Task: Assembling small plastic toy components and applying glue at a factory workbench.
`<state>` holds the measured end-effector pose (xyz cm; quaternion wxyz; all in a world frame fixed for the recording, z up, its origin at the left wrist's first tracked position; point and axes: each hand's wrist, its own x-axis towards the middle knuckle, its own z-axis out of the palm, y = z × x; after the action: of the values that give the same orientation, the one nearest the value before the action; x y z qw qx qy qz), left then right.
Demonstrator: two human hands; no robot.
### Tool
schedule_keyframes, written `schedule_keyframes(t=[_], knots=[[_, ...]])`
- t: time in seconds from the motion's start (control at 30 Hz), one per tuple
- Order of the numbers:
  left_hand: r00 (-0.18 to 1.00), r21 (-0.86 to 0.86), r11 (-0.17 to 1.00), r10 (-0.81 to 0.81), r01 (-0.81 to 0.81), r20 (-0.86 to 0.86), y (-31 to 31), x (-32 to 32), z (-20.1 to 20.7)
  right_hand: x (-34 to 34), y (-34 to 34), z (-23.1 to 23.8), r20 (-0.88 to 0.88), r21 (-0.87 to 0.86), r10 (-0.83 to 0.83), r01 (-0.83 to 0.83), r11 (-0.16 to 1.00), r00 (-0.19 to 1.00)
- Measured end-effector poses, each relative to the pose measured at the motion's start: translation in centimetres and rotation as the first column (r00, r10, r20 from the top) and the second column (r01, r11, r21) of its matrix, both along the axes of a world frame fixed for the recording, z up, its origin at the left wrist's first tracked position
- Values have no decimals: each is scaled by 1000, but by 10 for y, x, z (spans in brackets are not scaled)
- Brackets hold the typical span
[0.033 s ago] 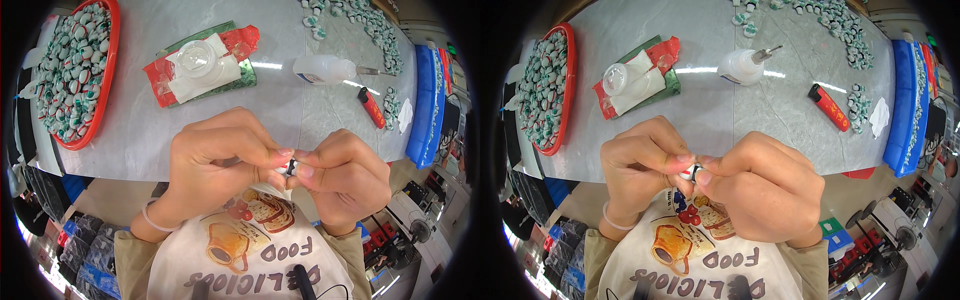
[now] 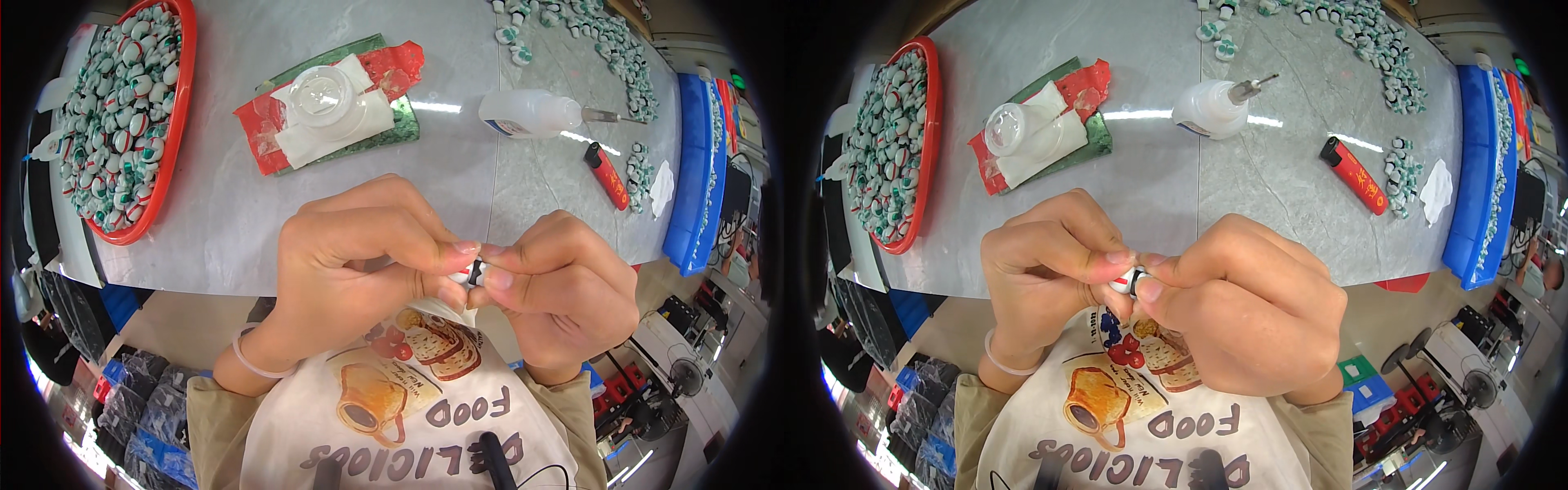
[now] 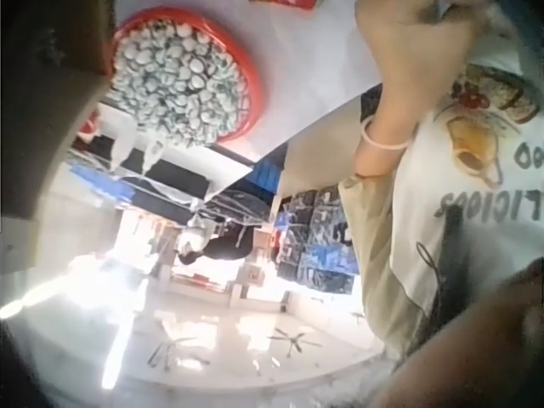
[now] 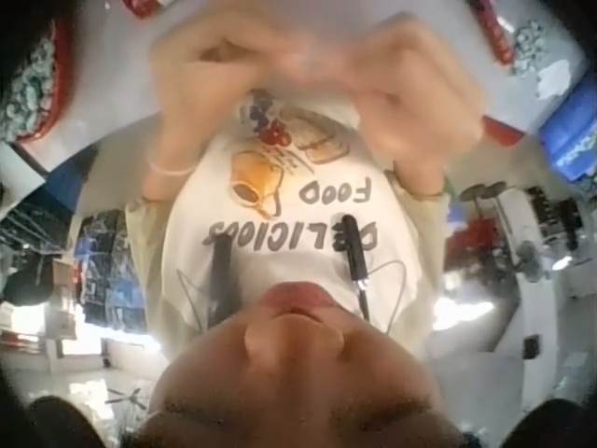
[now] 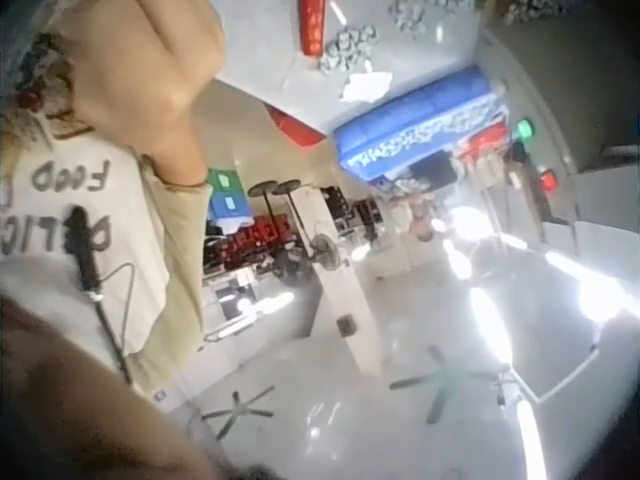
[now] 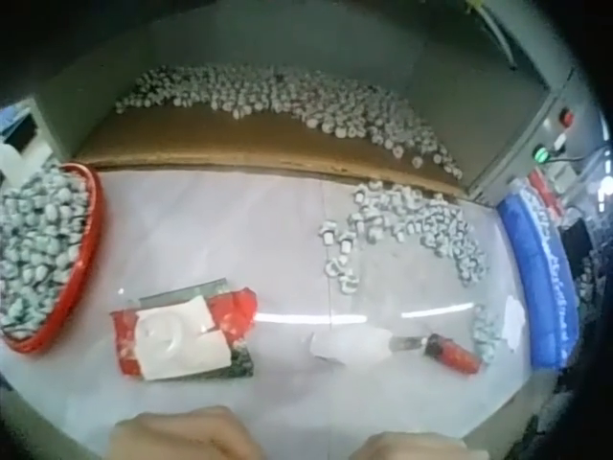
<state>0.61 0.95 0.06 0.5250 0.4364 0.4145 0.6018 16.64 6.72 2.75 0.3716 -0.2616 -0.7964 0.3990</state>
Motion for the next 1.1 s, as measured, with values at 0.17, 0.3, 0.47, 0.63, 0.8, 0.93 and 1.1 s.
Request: schedule_keyframes(t=[0.17,0.3,0.47,0.63,0.8,0.93,1.1], knots=[[1000,7,1000,3,-3,-12,0,0,-1,-3,2,-2,-21,48,-30,31,998,999],[999,-31,999,28,-27,24,-1,2,0,-3,1,0,-10,56,-37,37,998,999],[999,-34,999,3,-5,-39,-3,1,0,0,0,-1,8,-22,-61,62,998,998],[1000,-45,999,11,-11,0,-1,3,0,5,0,-2,-38,-74,-86,83,994,996],[999,-56,998,-29,30,23,-1,3,2,5,0,-3,-62,28,-66,68,997,996],[994,-117,993,21,-8,107,-1,5,5,1,-2,-6,-92,30,-106,110,994,990],[997,-119,993,8,0,72,-2,3,2,4,-3,-2,14,-17,-126,126,992,992]])
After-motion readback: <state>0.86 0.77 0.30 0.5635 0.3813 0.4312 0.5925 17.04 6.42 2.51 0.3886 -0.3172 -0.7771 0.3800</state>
